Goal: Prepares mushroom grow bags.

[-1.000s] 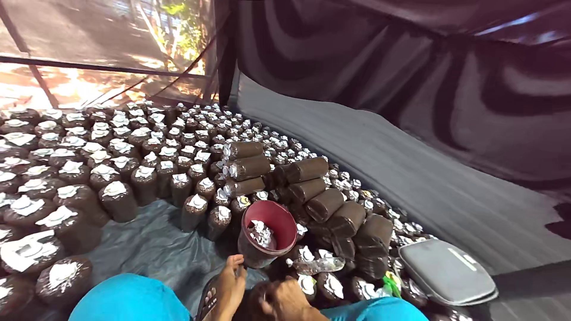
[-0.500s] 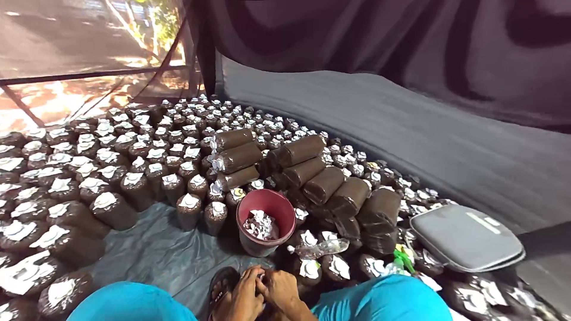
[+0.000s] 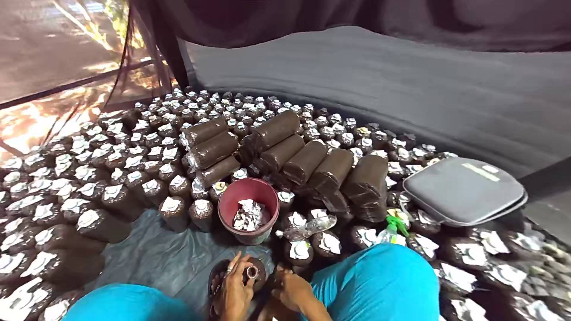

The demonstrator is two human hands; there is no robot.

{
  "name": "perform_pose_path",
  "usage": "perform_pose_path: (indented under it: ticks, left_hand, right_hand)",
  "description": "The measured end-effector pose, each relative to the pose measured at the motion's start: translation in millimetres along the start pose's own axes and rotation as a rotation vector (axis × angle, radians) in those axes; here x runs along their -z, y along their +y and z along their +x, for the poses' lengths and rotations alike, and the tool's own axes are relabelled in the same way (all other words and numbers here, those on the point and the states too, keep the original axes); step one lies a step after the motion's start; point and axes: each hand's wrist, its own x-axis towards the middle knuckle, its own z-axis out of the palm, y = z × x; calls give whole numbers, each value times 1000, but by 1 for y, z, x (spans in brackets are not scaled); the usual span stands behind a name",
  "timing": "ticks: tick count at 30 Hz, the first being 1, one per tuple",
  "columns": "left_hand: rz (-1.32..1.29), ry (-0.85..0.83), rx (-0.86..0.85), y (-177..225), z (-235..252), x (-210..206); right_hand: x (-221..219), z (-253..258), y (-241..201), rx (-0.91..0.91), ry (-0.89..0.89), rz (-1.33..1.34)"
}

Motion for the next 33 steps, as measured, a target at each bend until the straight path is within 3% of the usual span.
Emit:
perform_pose_path:
  ticks: [7, 9, 13, 15, 17, 20, 25, 27, 29, 31, 33]
  left_hand:
    - [-49, 58, -98, -9, 0, -14]
    - [-6, -23, -56, -3, 2, -13]
    - [137, -387, 39, 20, 23, 5]
    - [147, -386, -6, 37, 40, 4]
    - [234, -349, -34, 73, 64, -9]
    - [442, -483, -18, 126, 103, -47]
    - [563, -612, -13, 145, 134, -96]
    - [522, -587, -12, 147, 133, -80]
    - [403, -507, -28, 142, 124, -46]
    - [231, -384, -56, 129, 107, -9]
    - [12, -278, -65, 113, 84, 15]
  right_hand:
    - [8, 9, 0, 57, 17, 60]
    - [12, 10, 2, 71, -1, 52]
    - [25, 3, 5, 68, -10, 62]
    - [29, -2, 5, 63, -28, 45]
    - [33, -7, 3, 65, -65, 43]
    - [37, -13, 3, 53, -75, 73]
    - [40, -10, 22, -22, 14, 200]
    - [39, -5, 30, -77, 94, 340]
    - [38, -2, 34, -26, 229, 675]
    - [40, -5, 30, 187, 294, 1219]
    - [43, -12, 22, 417, 224, 1607]
